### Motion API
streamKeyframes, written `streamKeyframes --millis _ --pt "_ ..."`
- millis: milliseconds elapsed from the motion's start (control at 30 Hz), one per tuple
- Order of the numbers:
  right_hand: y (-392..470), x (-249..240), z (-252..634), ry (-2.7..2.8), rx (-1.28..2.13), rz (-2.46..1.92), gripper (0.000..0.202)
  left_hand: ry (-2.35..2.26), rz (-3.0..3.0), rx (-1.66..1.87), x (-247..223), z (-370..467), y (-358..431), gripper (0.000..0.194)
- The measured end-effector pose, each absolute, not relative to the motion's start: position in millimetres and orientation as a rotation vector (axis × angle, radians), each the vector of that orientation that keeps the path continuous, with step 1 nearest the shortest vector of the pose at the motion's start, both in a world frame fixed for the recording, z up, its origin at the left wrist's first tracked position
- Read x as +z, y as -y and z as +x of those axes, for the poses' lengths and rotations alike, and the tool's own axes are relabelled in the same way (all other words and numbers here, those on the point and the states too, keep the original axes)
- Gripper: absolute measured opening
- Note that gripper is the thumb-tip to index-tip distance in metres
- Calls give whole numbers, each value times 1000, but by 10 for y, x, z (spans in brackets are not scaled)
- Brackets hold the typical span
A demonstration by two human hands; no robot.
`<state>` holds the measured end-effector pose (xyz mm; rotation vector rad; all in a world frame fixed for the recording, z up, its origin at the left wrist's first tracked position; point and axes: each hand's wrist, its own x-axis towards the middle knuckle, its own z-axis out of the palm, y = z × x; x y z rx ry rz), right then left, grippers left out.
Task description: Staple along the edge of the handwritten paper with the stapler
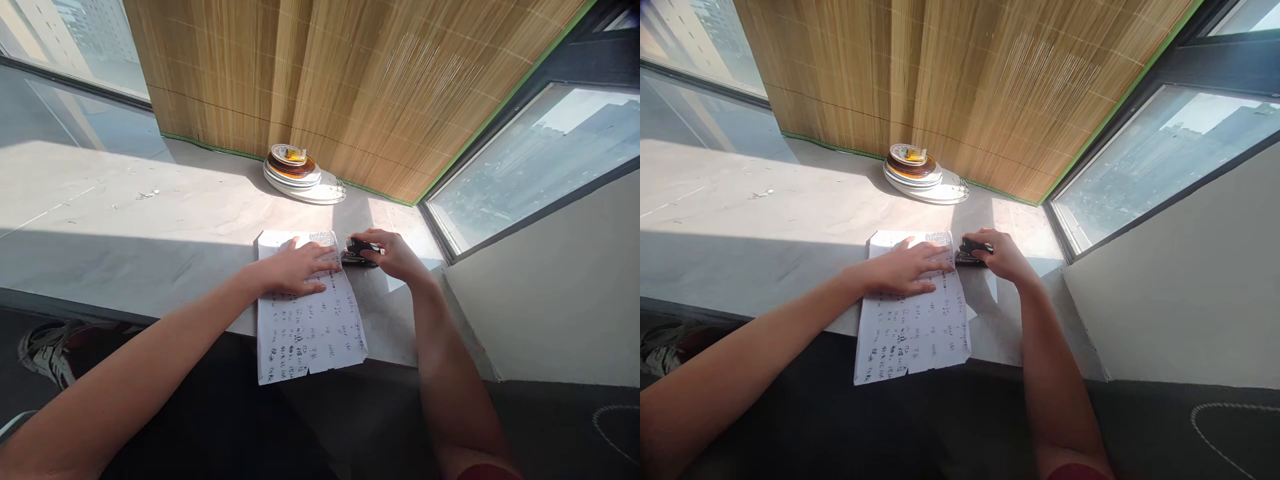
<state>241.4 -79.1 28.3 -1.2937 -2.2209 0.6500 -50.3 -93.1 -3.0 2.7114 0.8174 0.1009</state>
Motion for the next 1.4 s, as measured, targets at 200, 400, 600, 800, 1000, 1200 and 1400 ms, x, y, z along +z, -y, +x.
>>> streamKeyframes --millis 200,400,600,800,1000,1200,1400 --pt "815 308 2398 2252 665 -1267 37 -801 2721 123 -29 -485 927 64" --pt "870 323 2226 2347 553 -1160 39 -732 2733 167 -76 -506 882 64" --pt "910 246 2016 2332 483 -1147 39 -770 2742 180 -138 -510 876 65" --pt "892 200 1976 2371 484 -1118 42 -787 2727 159 -143 -518 882 64" --pt "886 149 1936 2402 418 -1107 46 -776 2722 221 -167 -534 863 61" --pt "901 141 1889 2409 386 -1135 41 -782 2715 209 -149 -521 885 62" --pt "893 124 1880 2435 374 -1139 41 -786 2706 214 -135 -513 893 61"
